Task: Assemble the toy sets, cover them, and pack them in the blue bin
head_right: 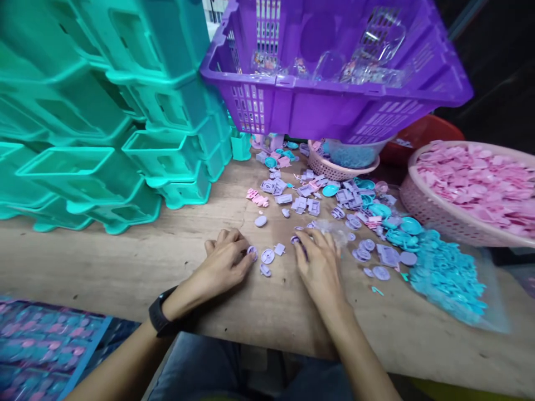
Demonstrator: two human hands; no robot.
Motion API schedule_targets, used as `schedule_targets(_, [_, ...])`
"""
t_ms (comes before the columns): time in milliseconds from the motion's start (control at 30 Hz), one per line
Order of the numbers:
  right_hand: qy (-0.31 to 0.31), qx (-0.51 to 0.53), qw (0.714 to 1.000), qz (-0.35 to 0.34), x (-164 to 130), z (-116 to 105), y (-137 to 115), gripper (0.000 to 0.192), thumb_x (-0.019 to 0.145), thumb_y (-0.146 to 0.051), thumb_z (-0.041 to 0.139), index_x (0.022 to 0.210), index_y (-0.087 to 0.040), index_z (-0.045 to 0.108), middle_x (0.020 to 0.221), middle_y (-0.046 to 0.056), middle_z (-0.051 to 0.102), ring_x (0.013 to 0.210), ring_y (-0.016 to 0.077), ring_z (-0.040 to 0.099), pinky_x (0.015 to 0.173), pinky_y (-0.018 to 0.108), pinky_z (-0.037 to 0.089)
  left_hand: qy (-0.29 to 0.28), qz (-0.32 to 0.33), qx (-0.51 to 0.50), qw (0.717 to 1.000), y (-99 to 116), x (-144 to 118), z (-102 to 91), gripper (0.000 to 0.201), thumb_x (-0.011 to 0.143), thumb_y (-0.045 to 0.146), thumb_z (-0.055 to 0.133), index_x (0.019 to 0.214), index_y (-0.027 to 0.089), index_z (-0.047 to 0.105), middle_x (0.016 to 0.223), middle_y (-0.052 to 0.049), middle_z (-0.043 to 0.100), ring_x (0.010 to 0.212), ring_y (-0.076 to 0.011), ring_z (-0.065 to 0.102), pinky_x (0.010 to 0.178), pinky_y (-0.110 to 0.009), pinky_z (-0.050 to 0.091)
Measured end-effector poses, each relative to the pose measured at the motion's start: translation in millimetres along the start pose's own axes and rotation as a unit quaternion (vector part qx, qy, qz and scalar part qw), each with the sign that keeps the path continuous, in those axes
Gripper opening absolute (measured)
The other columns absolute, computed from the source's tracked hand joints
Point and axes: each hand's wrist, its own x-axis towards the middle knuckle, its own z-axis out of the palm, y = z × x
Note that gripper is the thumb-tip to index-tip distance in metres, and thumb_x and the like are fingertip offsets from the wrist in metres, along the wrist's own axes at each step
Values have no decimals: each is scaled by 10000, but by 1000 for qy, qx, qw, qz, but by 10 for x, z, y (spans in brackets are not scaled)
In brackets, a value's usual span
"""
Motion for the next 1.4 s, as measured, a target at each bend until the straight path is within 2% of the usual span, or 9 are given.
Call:
schedule_targets(167, [-42,-68,997,-17,139,91,119,272,958,-290,509,987,-225,772,980,103,741,926,307,626,767,428,393,41,-28,13,999,-49,-38,-38,144,956,295,582,1022,177,632,1187,-113,612,1155,-330,501,884,-483,383])
schedule_targets(300, [-11,14,1000,13,78,-126,101,291,970,-395,494,920,-223,724,943,96,749,905,302,652,802,431,432,82,24,-22,996,3,-131,17,127,971,317,606,1039,211,625,1167,-78,618,1140,-299,502,879,-458,363])
schedule_targets(367, [17,82,993,82,1,-267,27,290,932,-483,571,909,-233,715,932,77,757,871,278,676,790,399,467,75,66,-21,995,56,-194,91,187,946,385,672,1026,218,643,1163,-74,629,1143,-309,500,879,-469,356])
schedule_targets(500, [8,269,921,281,-227,-422,-120,394,754,-613,757,816,-227,701,783,45,737,658,207,664,598,312,509,75,98,-9,992,143,-277,268,96,960,256,640,1036,202,663,1116,-72,668,1097,-293,520,857,-472,355])
schedule_targets(600, [-7,378,855,354,-409,-414,-116,478,633,-631,847,787,-204,699,743,61,738,638,207,685,559,291,561,81,118,-29,989,200,-296,372,51,957,227,632,973,204,674,1075,-56,687,1094,-281,526,861,-473,356])
schedule_targets(667, [10,391,838,380,-513,-399,-54,508,589,-631,879,785,-196,707,759,76,755,652,214,707,573,294,594,69,143,-36,987,260,-302,422,44,951,229,638,956,209,677,1060,-50,690,1098,-280,526,857,-472,359])
schedule_targets(900, [51,346,865,359,-809,-466,191,557,692,-660,807,1018,-208,815,1064,126,800,790,244,755,646,324,648,55,213,-27,975,620,-151,476,199,980,409,623,1017,218,666,1159,-63,662,1155,-316,520,940,-539,397])
schedule_targets(1100, [29,362,859,361,-984,-510,255,558,687,-622,831,1056,-204,814,1074,112,800,837,266,775,737,365,677,62,217,51,973,817,194,502,193,980,254,557,1105,187,687,1244,-143,607,1168,-356,490,898,-556,444])
schedule_targets(1400, [56,293,877,376,-1009,-547,126,427,727,-559,821,978,-218,765,985,93,805,927,268,766,817,352,632,17,188,-36,981,860,-111,657,186,889,186,621,1058,189,698,1264,-116,611,1170,-339,486,936,-590,447])
